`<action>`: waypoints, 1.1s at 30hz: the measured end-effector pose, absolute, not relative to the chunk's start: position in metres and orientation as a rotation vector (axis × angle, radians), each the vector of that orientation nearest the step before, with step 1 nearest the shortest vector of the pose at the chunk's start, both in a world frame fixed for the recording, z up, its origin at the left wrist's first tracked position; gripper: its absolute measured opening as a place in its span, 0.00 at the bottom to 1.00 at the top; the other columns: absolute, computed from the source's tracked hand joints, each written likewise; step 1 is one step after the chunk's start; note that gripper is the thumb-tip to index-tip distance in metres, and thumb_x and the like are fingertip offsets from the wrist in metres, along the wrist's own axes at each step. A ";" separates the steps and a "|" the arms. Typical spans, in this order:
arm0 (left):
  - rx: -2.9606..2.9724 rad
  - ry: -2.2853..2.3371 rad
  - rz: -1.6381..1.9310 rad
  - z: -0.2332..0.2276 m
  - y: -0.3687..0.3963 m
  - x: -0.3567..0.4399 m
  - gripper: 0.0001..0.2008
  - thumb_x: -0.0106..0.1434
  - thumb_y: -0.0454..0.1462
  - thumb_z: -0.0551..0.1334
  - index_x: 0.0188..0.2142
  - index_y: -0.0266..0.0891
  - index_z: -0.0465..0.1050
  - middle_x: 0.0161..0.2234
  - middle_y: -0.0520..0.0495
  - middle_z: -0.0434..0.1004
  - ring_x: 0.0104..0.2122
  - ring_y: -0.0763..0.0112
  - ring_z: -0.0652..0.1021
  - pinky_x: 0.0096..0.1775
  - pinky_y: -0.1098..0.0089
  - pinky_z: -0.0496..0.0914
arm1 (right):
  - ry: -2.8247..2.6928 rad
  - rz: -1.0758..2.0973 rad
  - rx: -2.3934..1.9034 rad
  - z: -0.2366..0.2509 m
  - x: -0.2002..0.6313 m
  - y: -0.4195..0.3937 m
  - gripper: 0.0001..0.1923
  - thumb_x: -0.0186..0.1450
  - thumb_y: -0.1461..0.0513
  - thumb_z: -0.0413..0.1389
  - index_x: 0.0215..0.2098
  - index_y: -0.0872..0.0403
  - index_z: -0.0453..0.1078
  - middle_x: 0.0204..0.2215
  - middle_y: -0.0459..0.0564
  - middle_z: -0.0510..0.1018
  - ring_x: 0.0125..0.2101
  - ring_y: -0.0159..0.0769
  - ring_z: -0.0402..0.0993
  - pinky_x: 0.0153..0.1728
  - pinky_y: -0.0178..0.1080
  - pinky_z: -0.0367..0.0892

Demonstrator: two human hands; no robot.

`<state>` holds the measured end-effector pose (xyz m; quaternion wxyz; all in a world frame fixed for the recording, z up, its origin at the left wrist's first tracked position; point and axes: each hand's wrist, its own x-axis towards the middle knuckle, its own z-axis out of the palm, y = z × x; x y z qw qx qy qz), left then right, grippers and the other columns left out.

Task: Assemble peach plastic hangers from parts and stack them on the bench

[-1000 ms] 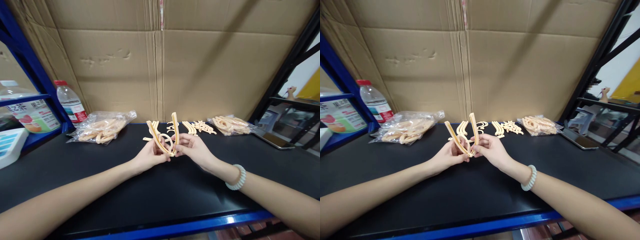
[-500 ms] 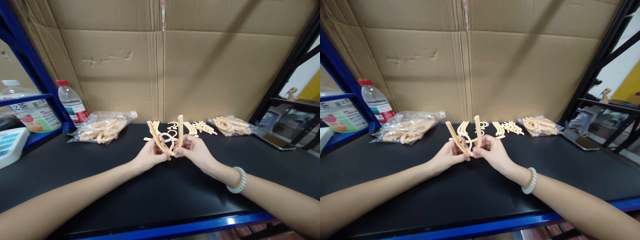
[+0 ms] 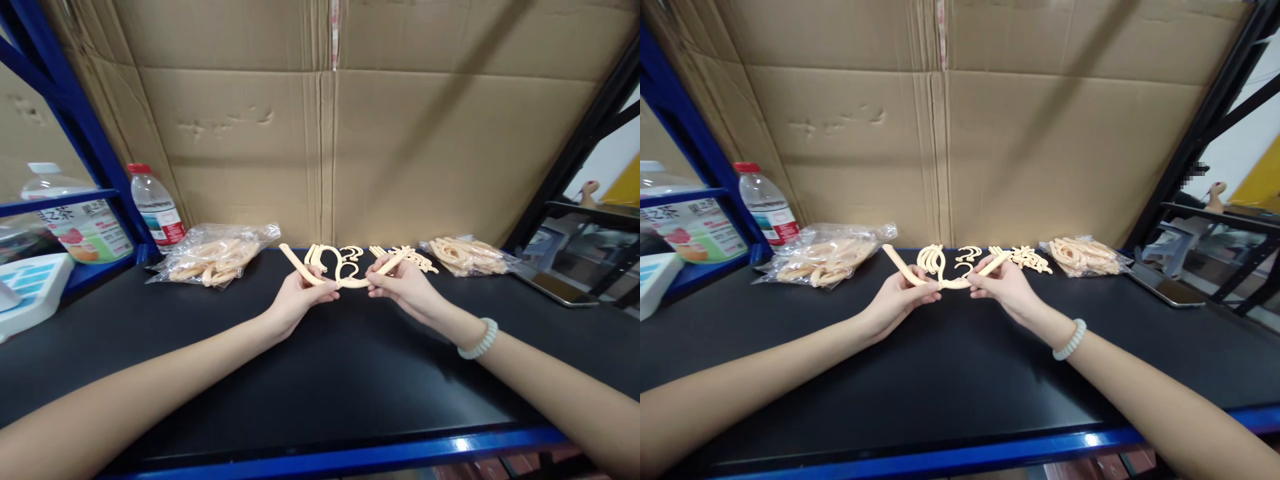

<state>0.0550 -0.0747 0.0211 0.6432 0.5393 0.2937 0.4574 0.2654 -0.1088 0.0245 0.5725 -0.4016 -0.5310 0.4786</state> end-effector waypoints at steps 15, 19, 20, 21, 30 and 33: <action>1.481 1.069 1.440 0.017 -0.012 0.015 0.08 0.51 0.38 0.62 0.23 0.37 0.65 0.23 0.49 0.75 0.26 0.71 0.74 0.32 0.70 0.66 | -2.137 0.378 -1.331 0.041 0.356 -0.079 0.06 0.58 0.58 0.60 0.30 0.53 0.75 0.30 0.50 0.80 0.32 0.39 0.75 0.33 0.40 0.67; 1.676 1.086 1.404 0.014 -0.016 0.015 0.06 0.50 0.37 0.63 0.23 0.38 0.67 0.24 0.51 0.74 0.30 0.68 0.74 0.36 0.68 0.66 | -2.226 0.307 -1.376 0.041 0.361 -0.077 0.09 0.59 0.57 0.58 0.34 0.54 0.74 0.34 0.51 0.80 0.35 0.40 0.75 0.37 0.42 0.67; 1.801 1.078 1.368 0.014 -0.020 0.016 0.06 0.51 0.37 0.63 0.24 0.39 0.67 0.25 0.51 0.74 0.30 0.67 0.74 0.37 0.68 0.66 | -2.235 0.290 -1.384 0.041 0.360 -0.077 0.10 0.60 0.57 0.57 0.35 0.54 0.74 0.36 0.51 0.80 0.36 0.41 0.74 0.38 0.42 0.67; 1.961 1.064 1.318 0.015 -0.024 0.017 0.05 0.53 0.38 0.62 0.25 0.39 0.68 0.27 0.51 0.74 0.31 0.67 0.74 0.37 0.67 0.66 | -2.247 0.273 -1.388 0.041 0.359 -0.077 0.10 0.60 0.57 0.57 0.36 0.53 0.74 0.37 0.51 0.80 0.36 0.41 0.74 0.38 0.42 0.67; 2.828 0.725 0.812 0.015 -0.036 0.021 0.14 0.59 0.40 0.62 0.44 0.40 0.68 0.45 0.44 0.75 0.48 0.58 0.72 0.51 0.56 0.64 | -2.357 0.107 -1.311 0.027 0.338 -0.080 0.23 0.57 0.50 0.62 0.47 0.53 0.72 0.46 0.56 0.75 0.47 0.46 0.70 0.49 0.47 0.64; 2.864 0.737 0.788 0.012 -0.033 0.022 0.11 0.61 0.38 0.59 0.44 0.40 0.68 0.43 0.44 0.76 0.46 0.59 0.74 0.50 0.57 0.65 | -2.406 0.078 -1.286 0.021 0.332 -0.078 0.18 0.60 0.52 0.60 0.44 0.55 0.73 0.41 0.56 0.77 0.44 0.45 0.71 0.48 0.47 0.64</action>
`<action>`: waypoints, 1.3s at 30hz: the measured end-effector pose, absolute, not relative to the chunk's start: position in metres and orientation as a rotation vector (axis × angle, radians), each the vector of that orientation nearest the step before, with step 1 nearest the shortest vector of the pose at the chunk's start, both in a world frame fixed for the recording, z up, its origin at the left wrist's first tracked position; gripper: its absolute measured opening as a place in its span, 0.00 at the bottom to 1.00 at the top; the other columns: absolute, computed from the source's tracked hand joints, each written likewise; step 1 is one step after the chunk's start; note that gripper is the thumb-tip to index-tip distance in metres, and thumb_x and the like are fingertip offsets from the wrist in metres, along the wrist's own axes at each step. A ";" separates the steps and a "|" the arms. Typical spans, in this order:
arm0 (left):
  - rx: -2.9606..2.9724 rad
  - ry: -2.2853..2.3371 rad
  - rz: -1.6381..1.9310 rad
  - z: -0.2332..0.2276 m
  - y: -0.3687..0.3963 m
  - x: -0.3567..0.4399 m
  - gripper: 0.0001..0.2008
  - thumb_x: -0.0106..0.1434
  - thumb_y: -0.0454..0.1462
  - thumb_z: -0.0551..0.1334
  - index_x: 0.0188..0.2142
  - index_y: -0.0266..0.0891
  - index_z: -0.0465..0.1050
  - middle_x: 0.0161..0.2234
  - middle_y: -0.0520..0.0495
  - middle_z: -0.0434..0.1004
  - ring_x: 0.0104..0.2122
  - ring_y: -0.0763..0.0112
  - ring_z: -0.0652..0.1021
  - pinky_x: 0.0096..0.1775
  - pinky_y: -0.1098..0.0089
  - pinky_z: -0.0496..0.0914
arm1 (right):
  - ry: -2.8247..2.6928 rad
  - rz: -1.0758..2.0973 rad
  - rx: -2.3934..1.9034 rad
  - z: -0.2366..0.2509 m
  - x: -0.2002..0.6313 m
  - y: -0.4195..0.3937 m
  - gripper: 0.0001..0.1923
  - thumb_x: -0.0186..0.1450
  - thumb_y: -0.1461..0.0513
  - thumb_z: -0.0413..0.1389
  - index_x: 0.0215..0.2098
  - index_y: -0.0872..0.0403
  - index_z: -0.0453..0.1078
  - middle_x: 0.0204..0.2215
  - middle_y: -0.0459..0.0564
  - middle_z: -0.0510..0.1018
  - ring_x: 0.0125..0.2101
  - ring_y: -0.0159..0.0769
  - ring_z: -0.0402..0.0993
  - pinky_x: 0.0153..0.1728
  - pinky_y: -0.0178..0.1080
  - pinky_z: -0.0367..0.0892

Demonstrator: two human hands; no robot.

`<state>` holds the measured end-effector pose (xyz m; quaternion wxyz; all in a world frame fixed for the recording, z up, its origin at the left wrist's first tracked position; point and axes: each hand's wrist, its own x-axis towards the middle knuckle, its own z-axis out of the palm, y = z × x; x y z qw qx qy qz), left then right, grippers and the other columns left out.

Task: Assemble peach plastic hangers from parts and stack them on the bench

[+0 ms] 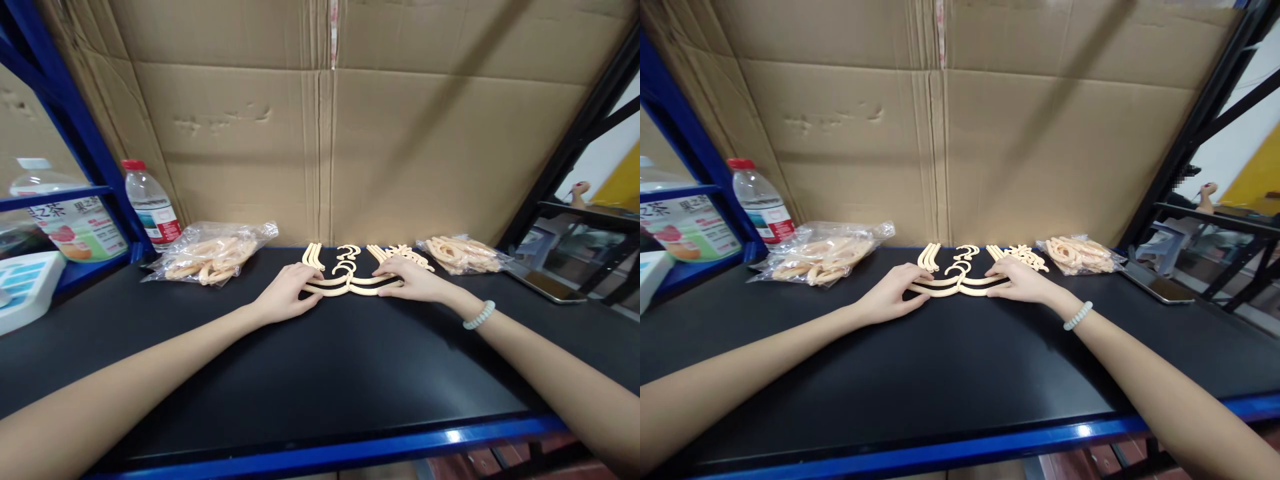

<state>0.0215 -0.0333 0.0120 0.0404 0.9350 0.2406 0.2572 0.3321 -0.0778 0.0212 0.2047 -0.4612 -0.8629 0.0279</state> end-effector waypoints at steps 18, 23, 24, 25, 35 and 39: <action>2.582 1.069 0.954 0.013 -0.026 0.019 0.09 0.60 0.34 0.55 0.39 0.40 0.69 0.40 0.46 0.76 0.41 0.63 0.74 0.45 0.61 0.69 | -2.416 0.004 -1.273 0.020 0.337 -0.076 0.13 0.64 0.57 0.56 0.44 0.54 0.72 0.41 0.56 0.76 0.44 0.44 0.70 0.48 0.47 0.65; 2.554 1.177 0.928 0.008 -0.020 0.018 0.12 0.58 0.32 0.54 0.41 0.38 0.69 0.44 0.44 0.76 0.45 0.61 0.73 0.49 0.60 0.67 | -2.474 -0.060 -1.283 0.021 0.332 -0.079 0.11 0.65 0.59 0.54 0.43 0.55 0.72 0.39 0.55 0.76 0.43 0.44 0.70 0.46 0.47 0.65; 2.554 1.181 0.914 0.007 -0.019 0.019 0.12 0.58 0.32 0.53 0.41 0.38 0.69 0.44 0.43 0.76 0.46 0.61 0.73 0.49 0.60 0.67 | -2.479 -0.071 -1.287 0.020 0.332 -0.079 0.11 0.65 0.59 0.54 0.43 0.55 0.72 0.39 0.56 0.76 0.43 0.44 0.69 0.46 0.46 0.65; 2.553 1.184 0.901 0.006 -0.018 0.019 0.13 0.59 0.33 0.53 0.42 0.38 0.70 0.45 0.43 0.76 0.46 0.60 0.73 0.49 0.59 0.68 | -2.485 -0.079 -1.289 0.020 0.332 -0.079 0.11 0.65 0.60 0.53 0.43 0.55 0.72 0.39 0.56 0.76 0.42 0.44 0.69 0.46 0.46 0.65; 2.544 1.223 0.806 0.005 -0.016 0.019 0.20 0.63 0.39 0.50 0.51 0.35 0.68 0.51 0.38 0.74 0.51 0.56 0.74 0.51 0.56 0.68 | -2.510 -0.059 -1.313 0.021 0.329 -0.080 0.10 0.65 0.61 0.52 0.42 0.55 0.73 0.38 0.55 0.77 0.41 0.44 0.70 0.46 0.46 0.64; 2.551 1.229 0.784 0.004 -0.014 0.019 0.20 0.63 0.38 0.50 0.52 0.35 0.68 0.52 0.39 0.74 0.52 0.56 0.73 0.53 0.55 0.66 | -2.483 -0.016 -1.319 0.026 0.332 -0.081 0.12 0.64 0.59 0.53 0.42 0.55 0.73 0.39 0.56 0.78 0.43 0.45 0.71 0.46 0.47 0.64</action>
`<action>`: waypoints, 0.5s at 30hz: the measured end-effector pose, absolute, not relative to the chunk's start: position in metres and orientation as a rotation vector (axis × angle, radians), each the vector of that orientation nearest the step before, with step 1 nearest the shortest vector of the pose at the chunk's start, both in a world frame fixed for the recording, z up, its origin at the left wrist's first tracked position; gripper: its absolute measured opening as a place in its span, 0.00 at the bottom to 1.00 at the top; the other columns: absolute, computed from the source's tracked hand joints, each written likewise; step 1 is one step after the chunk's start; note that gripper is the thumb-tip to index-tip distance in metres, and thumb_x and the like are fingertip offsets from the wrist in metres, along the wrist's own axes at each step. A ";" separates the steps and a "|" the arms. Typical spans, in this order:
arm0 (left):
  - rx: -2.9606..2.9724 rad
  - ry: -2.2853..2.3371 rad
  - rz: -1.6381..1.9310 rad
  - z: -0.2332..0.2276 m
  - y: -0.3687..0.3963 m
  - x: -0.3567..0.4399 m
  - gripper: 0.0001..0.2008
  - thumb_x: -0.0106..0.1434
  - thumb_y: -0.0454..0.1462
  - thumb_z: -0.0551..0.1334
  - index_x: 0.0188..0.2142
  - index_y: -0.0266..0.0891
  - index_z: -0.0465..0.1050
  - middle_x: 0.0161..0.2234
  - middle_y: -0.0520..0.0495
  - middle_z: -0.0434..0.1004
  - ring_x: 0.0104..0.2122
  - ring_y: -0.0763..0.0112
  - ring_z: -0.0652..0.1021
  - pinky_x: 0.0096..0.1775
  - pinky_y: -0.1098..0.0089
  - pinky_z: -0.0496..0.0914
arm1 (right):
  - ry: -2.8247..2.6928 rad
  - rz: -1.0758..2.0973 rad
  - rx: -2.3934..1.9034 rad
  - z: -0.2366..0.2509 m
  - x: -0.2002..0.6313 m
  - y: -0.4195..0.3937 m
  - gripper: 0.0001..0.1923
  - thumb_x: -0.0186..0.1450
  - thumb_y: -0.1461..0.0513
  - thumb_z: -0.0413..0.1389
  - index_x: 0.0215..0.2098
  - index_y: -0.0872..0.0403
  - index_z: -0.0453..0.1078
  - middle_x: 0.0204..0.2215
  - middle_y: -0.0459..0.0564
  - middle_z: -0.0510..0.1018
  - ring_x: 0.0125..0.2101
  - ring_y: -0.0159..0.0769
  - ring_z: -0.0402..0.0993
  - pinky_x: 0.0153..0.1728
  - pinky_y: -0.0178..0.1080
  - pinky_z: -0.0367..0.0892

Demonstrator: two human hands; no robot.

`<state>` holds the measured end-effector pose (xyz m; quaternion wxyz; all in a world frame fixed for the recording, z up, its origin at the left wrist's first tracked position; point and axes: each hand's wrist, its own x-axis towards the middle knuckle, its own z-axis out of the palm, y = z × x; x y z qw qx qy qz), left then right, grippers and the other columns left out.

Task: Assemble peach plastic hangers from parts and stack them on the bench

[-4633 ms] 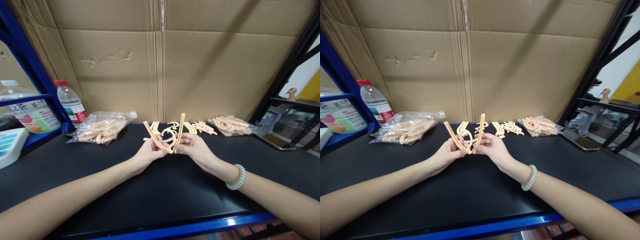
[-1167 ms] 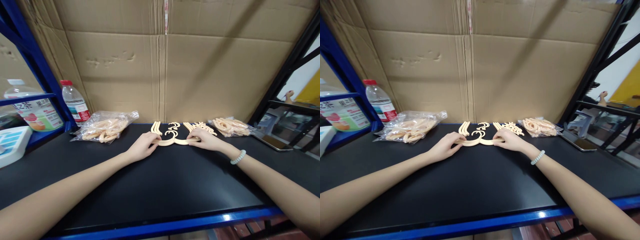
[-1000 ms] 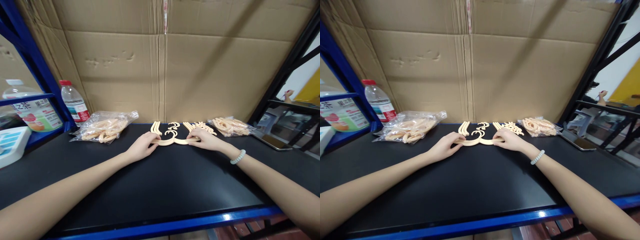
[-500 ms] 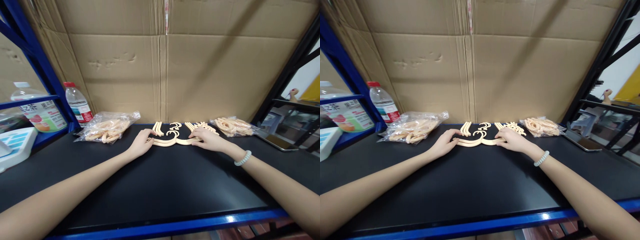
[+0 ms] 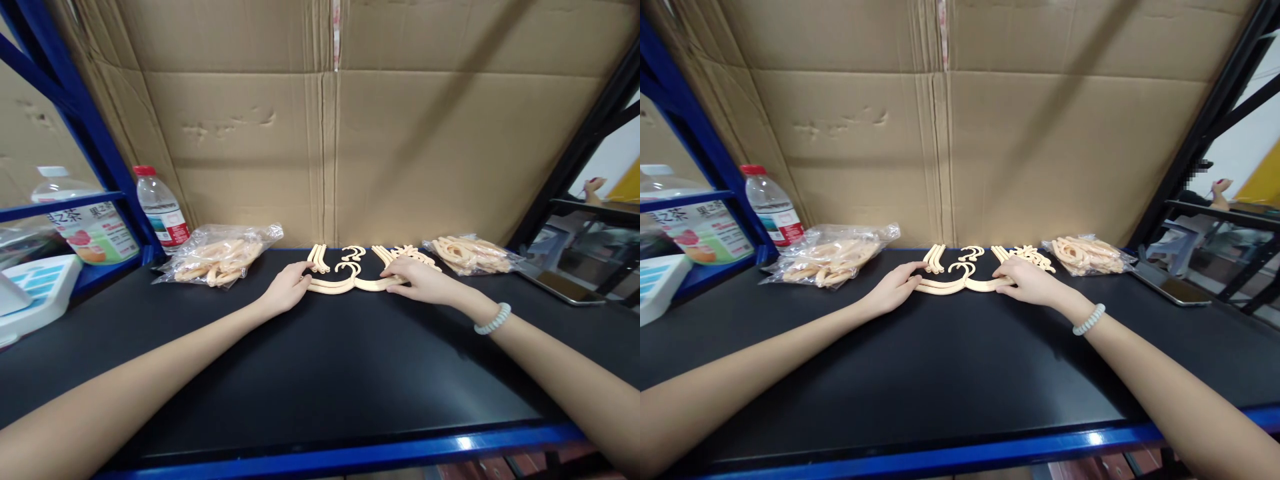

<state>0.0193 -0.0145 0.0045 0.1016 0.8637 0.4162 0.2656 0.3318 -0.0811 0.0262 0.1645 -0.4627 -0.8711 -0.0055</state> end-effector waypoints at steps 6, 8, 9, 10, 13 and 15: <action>2.549 1.251 0.759 0.005 -0.015 0.020 0.20 0.64 0.38 0.50 0.52 0.35 0.68 0.51 0.38 0.75 0.51 0.56 0.74 0.52 0.56 0.67 | -2.254 0.123 -1.580 0.039 0.358 -0.076 0.11 0.64 0.59 0.49 0.35 0.55 0.72 0.33 0.52 0.79 0.33 0.38 0.74 0.35 0.38 0.66; 2.549 1.254 0.750 0.006 -0.016 0.020 0.20 0.64 0.38 0.50 0.52 0.34 0.68 0.50 0.38 0.75 0.50 0.56 0.74 0.52 0.56 0.67 | -2.199 0.132 -1.721 0.038 0.366 -0.072 0.11 0.63 0.60 0.49 0.33 0.55 0.71 0.29 0.51 0.78 0.29 0.37 0.73 0.31 0.37 0.65; 2.549 1.255 0.746 0.006 -0.016 0.020 0.21 0.64 0.38 0.50 0.53 0.34 0.68 0.50 0.38 0.75 0.50 0.56 0.74 0.52 0.57 0.67 | -2.197 0.131 -1.769 0.036 0.368 -0.071 0.10 0.62 0.61 0.49 0.31 0.56 0.71 0.27 0.50 0.78 0.28 0.36 0.72 0.30 0.37 0.64; 2.549 1.254 0.743 0.006 -0.016 0.020 0.21 0.64 0.38 0.50 0.53 0.33 0.68 0.50 0.38 0.75 0.50 0.56 0.74 0.52 0.57 0.67 | -2.208 0.135 -1.802 0.034 0.370 -0.069 0.08 0.61 0.61 0.50 0.29 0.55 0.70 0.25 0.49 0.77 0.26 0.36 0.71 0.28 0.36 0.63; 2.550 1.254 0.745 0.005 -0.015 0.020 0.21 0.64 0.39 0.50 0.53 0.33 0.68 0.50 0.38 0.75 0.51 0.56 0.74 0.52 0.57 0.67 | -2.241 0.159 -1.845 0.030 0.370 -0.069 0.05 0.58 0.64 0.51 0.25 0.54 0.68 0.22 0.47 0.74 0.23 0.35 0.69 0.25 0.35 0.61; 2.553 1.251 0.751 0.004 -0.014 0.020 0.21 0.64 0.38 0.49 0.53 0.34 0.68 0.51 0.39 0.74 0.51 0.57 0.74 0.52 0.57 0.67 | -2.256 0.163 -1.856 0.029 0.367 -0.070 0.04 0.56 0.66 0.51 0.25 0.54 0.67 0.22 0.47 0.74 0.23 0.34 0.68 0.25 0.35 0.61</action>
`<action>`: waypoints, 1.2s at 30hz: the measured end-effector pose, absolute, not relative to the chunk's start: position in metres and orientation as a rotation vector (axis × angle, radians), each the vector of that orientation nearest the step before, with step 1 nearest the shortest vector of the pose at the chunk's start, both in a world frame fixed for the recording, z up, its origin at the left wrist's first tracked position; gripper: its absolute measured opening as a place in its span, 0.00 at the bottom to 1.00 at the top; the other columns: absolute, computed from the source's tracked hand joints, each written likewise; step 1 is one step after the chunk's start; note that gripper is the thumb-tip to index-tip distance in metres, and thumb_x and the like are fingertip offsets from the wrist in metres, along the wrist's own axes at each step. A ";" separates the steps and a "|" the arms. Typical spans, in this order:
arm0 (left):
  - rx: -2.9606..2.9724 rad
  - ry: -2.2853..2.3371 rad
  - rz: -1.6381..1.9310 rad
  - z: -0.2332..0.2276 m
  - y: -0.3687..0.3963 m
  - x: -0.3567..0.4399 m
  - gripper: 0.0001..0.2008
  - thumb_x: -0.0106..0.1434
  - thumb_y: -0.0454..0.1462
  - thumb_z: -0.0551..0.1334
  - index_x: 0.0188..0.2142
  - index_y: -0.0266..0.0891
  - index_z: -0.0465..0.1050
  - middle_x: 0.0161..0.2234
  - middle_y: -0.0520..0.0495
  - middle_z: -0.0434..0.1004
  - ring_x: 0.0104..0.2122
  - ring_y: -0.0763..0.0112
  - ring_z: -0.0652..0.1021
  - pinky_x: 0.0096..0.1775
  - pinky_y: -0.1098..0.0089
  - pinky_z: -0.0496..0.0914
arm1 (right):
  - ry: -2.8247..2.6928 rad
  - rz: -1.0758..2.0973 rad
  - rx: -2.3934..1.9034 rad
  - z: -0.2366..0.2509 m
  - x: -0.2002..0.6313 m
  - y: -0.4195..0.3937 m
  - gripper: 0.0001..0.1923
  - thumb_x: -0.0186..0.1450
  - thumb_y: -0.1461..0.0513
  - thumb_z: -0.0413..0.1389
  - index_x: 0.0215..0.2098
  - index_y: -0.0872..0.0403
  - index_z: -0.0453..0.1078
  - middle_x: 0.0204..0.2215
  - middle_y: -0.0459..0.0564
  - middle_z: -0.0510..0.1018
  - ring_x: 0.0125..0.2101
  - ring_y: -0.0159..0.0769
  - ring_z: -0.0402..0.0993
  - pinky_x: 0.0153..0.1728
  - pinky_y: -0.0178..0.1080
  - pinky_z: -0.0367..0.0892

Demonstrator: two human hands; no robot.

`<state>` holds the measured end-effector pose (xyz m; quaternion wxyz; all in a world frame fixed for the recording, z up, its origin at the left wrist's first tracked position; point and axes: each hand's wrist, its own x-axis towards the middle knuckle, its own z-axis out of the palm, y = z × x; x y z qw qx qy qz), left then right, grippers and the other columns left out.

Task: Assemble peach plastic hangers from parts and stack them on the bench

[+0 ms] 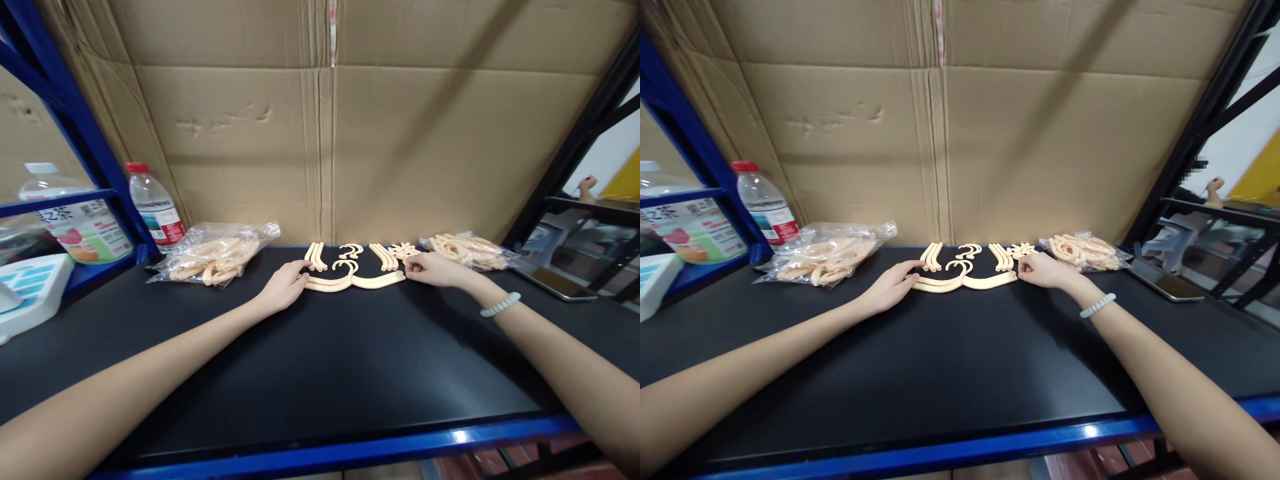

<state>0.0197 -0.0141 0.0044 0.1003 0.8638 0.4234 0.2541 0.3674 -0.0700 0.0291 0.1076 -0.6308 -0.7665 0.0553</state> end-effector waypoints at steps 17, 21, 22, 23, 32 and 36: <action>2.626 1.191 0.797 -0.002 -0.007 0.016 0.20 0.64 0.35 0.47 0.51 0.35 0.69 0.50 0.39 0.76 0.50 0.57 0.74 0.52 0.55 0.68 | -2.336 0.228 -1.854 0.035 0.363 -0.076 0.06 0.55 0.69 0.50 0.28 0.53 0.65 0.26 0.47 0.73 0.25 0.33 0.66 0.25 0.34 0.60; 2.646 1.161 0.810 -0.001 -0.007 0.015 0.20 0.64 0.33 0.48 0.51 0.37 0.69 0.47 0.41 0.77 0.47 0.59 0.76 0.49 0.57 0.70 | -2.333 0.227 -1.854 0.035 0.363 -0.077 0.05 0.55 0.69 0.50 0.28 0.53 0.65 0.25 0.47 0.72 0.25 0.33 0.66 0.25 0.34 0.60; 2.652 1.154 0.815 -0.001 -0.007 0.015 0.20 0.63 0.33 0.48 0.51 0.37 0.69 0.47 0.42 0.77 0.46 0.59 0.76 0.49 0.58 0.70 | -2.331 0.224 -1.854 0.035 0.363 -0.077 0.05 0.55 0.68 0.51 0.28 0.53 0.65 0.25 0.47 0.72 0.24 0.33 0.65 0.25 0.34 0.60; 2.659 1.146 0.821 0.000 -0.006 0.014 0.20 0.63 0.33 0.48 0.52 0.37 0.69 0.47 0.42 0.77 0.46 0.60 0.76 0.49 0.58 0.70 | -2.329 0.221 -1.854 0.035 0.363 -0.077 0.04 0.56 0.68 0.51 0.28 0.53 0.64 0.24 0.47 0.72 0.24 0.33 0.65 0.24 0.34 0.60; 2.807 1.000 0.756 0.005 0.011 0.003 0.25 0.59 0.27 0.47 0.51 0.42 0.71 0.49 0.46 0.76 0.49 0.63 0.73 0.52 0.59 0.67 | -2.359 0.184 -1.844 0.031 0.364 -0.072 0.05 0.55 0.69 0.50 0.26 0.53 0.63 0.25 0.48 0.72 0.25 0.34 0.65 0.26 0.35 0.59; 2.805 1.012 0.729 0.004 0.012 0.002 0.26 0.59 0.27 0.46 0.53 0.41 0.69 0.51 0.46 0.75 0.52 0.63 0.72 0.53 0.60 0.66 | -2.368 0.179 -1.843 0.031 0.363 -0.073 0.06 0.55 0.69 0.49 0.26 0.53 0.63 0.24 0.48 0.71 0.25 0.34 0.65 0.26 0.35 0.59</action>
